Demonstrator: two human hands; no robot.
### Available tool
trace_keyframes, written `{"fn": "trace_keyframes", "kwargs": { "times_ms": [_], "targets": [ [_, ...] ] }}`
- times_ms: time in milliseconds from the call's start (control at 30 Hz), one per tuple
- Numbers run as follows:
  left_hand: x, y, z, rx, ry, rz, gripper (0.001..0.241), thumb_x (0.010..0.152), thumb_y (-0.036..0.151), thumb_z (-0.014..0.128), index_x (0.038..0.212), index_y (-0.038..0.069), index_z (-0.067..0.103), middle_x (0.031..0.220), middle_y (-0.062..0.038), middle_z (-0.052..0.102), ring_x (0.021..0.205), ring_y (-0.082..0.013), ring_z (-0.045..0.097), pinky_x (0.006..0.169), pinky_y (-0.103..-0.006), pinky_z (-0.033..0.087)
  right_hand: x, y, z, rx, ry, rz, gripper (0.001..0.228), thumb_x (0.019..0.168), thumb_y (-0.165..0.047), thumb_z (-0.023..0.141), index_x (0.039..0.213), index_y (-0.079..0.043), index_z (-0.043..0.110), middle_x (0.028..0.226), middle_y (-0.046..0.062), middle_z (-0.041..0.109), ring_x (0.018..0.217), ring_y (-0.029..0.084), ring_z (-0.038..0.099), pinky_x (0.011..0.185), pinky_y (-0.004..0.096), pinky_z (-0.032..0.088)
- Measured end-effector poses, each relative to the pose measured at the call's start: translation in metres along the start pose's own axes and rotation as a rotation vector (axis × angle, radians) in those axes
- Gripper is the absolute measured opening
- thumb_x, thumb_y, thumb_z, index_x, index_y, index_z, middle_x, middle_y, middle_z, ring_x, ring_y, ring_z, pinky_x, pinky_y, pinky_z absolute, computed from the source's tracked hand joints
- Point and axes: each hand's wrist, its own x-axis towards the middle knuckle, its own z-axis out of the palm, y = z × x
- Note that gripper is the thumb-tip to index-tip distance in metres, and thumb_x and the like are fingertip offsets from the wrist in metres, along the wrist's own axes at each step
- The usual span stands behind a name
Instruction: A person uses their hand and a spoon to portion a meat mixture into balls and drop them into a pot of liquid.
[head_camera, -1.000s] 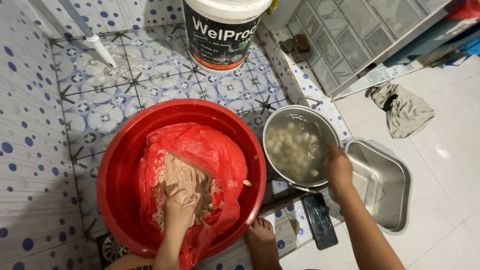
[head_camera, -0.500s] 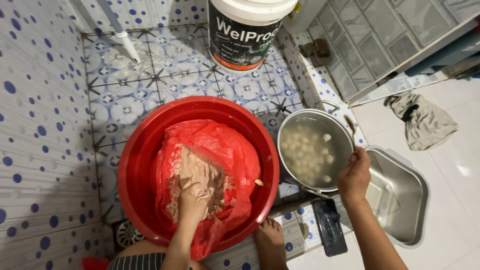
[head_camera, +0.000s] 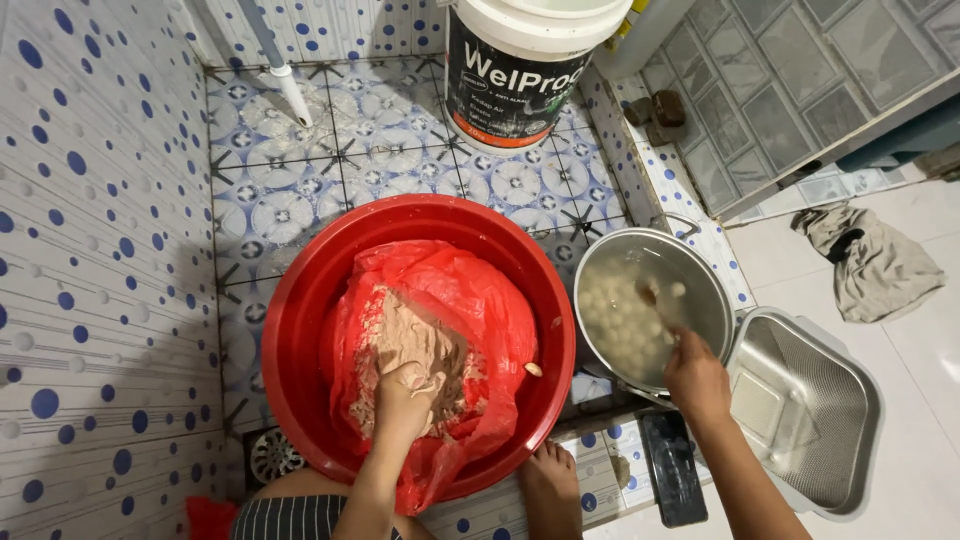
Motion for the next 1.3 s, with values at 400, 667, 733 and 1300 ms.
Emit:
{"fn": "trace_keyframes", "kwargs": {
  "times_ms": [400,667,733,1300],
  "targets": [
    [-0.001,0.020,-0.001,-0.413,0.030,-0.264,0.039,0.086,0.005,0.074,0.122,-0.008,0.065,0.117,-0.019,0.069,0.104,-0.0265,0.067,0.089,-0.0316,0.055,-0.028,-0.077,-0.023,0.638,-0.345,0.109,0.028,0.097,-0.017,0.066,0.122,-0.010,0.076,0.078,0.008,0.071,0.065,0.015,0.059,0.059,0.029,0.049],
    [0.007,-0.017,0.007,-0.853,-0.089,-0.343,0.051,0.100,0.008,0.042,0.150,0.010,0.051,0.123,-0.018,0.064,0.096,-0.0224,0.061,0.070,-0.0291,0.052,-0.085,-0.138,-0.010,0.333,-0.548,-0.458,0.023,0.086,-0.017,0.069,0.106,-0.019,0.080,0.078,-0.002,0.083,0.049,0.014,0.067,0.050,0.028,0.054],
    [0.003,-0.002,0.007,-0.799,-0.098,-0.392,0.064,0.092,0.005,0.049,0.155,0.008,0.039,0.137,-0.025,0.053,0.109,-0.0319,0.061,0.087,-0.0391,0.056,-0.093,-0.154,-0.020,0.434,-0.669,-0.403,0.022,0.086,-0.017,0.068,0.105,-0.016,0.079,0.087,-0.001,0.085,0.069,0.016,0.078,0.065,0.029,0.059],
    [-0.024,0.049,0.013,0.044,-0.109,0.600,0.016,0.086,0.007,0.076,0.100,0.005,0.071,0.095,-0.011,0.076,0.080,-0.0191,0.070,0.069,-0.0257,0.061,-0.091,-0.162,-0.037,0.724,-0.919,-0.029,0.026,0.093,-0.005,0.064,0.106,-0.003,0.086,0.067,0.002,0.072,0.053,0.008,0.058,0.050,0.022,0.045]
  ]
}}
